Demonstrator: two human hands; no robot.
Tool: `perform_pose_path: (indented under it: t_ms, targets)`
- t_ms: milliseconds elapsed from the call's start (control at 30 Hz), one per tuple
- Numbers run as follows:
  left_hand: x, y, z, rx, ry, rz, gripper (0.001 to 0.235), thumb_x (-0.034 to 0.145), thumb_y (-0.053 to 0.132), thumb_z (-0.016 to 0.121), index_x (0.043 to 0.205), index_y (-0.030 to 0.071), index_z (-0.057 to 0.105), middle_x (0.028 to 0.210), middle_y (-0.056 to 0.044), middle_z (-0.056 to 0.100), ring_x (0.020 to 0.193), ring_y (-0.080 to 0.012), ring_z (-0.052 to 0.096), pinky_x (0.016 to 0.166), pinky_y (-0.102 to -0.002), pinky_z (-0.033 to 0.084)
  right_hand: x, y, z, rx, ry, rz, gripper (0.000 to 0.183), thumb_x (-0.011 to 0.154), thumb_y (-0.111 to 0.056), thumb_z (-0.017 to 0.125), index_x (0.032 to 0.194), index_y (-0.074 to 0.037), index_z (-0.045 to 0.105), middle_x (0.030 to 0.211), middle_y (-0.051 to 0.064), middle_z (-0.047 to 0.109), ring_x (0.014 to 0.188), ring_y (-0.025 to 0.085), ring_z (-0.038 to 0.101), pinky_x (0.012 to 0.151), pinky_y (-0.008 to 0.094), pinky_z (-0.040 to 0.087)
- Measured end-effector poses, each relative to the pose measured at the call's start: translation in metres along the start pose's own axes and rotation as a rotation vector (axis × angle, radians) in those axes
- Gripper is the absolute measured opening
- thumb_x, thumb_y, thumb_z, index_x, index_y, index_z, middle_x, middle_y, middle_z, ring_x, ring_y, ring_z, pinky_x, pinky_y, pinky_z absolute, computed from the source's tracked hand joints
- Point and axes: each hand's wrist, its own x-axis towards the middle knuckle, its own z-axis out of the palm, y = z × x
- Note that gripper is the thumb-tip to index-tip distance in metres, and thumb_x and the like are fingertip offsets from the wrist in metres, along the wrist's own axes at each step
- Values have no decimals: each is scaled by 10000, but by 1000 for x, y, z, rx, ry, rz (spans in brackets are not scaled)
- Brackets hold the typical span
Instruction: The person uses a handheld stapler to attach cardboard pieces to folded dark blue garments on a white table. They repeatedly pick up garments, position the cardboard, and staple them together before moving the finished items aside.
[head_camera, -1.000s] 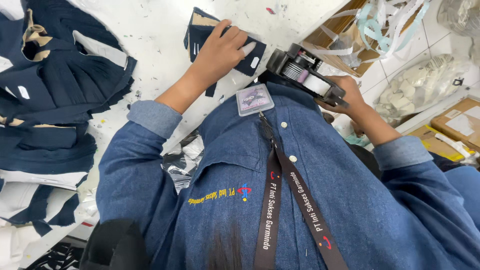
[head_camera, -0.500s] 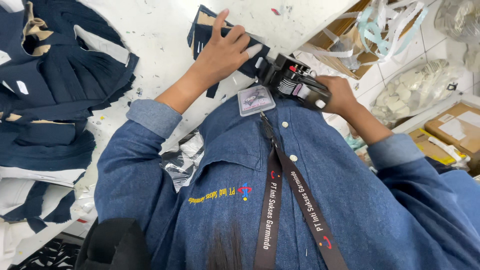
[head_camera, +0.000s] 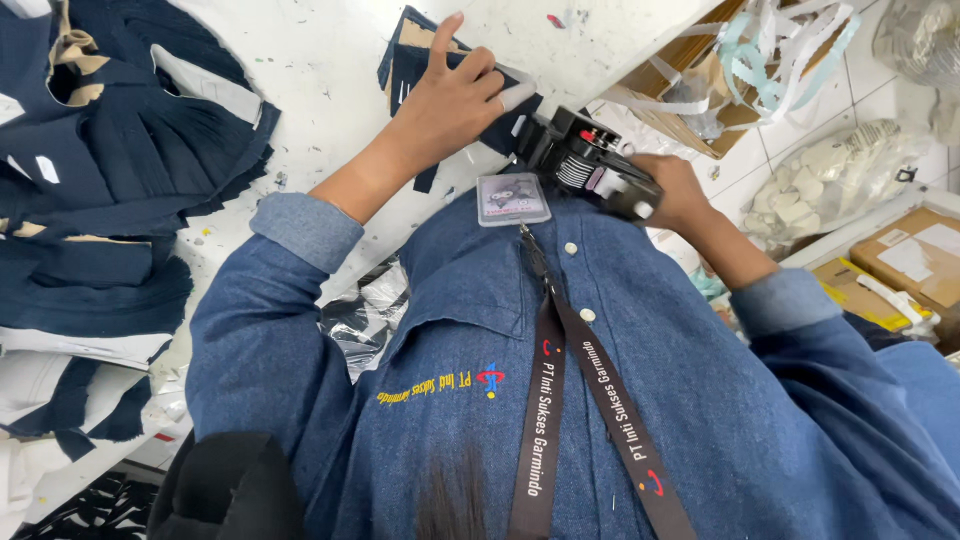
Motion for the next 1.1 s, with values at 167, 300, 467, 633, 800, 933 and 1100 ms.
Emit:
perform_pose_path:
  t_ms: [167, 300, 467, 633, 800, 933, 1100]
  targets:
    - [2, -1, -1, -83, 46, 34, 238, 826, -25, 648, 674, 138, 563, 776, 43, 503, 1013, -220, 464, 984, -587, 123, 5, -6, 6, 211, 37, -130, 190, 648, -182, 583, 724, -82, 441, 651, 60, 480, 583, 187, 473, 549, 299, 341]
    - [4, 1, -3, 161, -1, -14, 250, 824, 48, 596, 628, 183, 518, 757, 17, 416, 884, -187, 424, 994, -509, 148, -6, -7, -11, -75, -11, 44, 261, 480, -256, 606, 617, -128, 425, 556, 32, 499, 502, 232, 475, 480, 306, 339]
    - [4, 2, -4, 121, 2, 32, 186, 805, 15, 617, 728, 169, 547, 744, 43, 442, 871, -164, 443, 999, -506, 153, 1, 0, 6, 2, -20, -3, 236, 461, -91, 533, 688, -113, 473, 621, 32, 537, 552, 216, 515, 487, 307, 384]
    - [-2, 5, -1, 11, 38, -3, 197, 796, -8, 634, 692, 148, 573, 804, 13, 492, 959, -214, 451, 973, -567, 143, -3, -2, 9, 136, 46, -115, 199, 630, -232, 561, 677, -106, 415, 575, 48, 467, 505, 201, 450, 491, 301, 321]
    - [1, 6, -2, 149, 32, -6, 162, 839, 5, 543, 865, 164, 546, 823, 8, 450, 892, -186, 413, 1008, -543, 90, -8, 6, 5, -10, -33, 28, 161, 585, -202, 499, 563, -113, 367, 507, 34, 462, 449, 202, 441, 452, 305, 305]
    - [3, 5, -3, 26, 27, 20, 201, 831, -15, 629, 701, 119, 553, 825, 0, 447, 971, -215, 422, 1014, -572, 109, -5, 10, 19, 42, 52, -69, 139, 591, -120, 542, 645, -99, 415, 574, 39, 465, 527, 211, 465, 484, 313, 336]
    - [-2, 4, 1, 127, 7, -2, 203, 806, 55, 635, 654, 168, 563, 840, 1, 473, 930, -197, 428, 985, -525, 162, -9, -3, 3, 65, -1, 3, 221, 601, -219, 493, 565, -91, 315, 497, 61, 403, 448, 224, 401, 465, 312, 268]
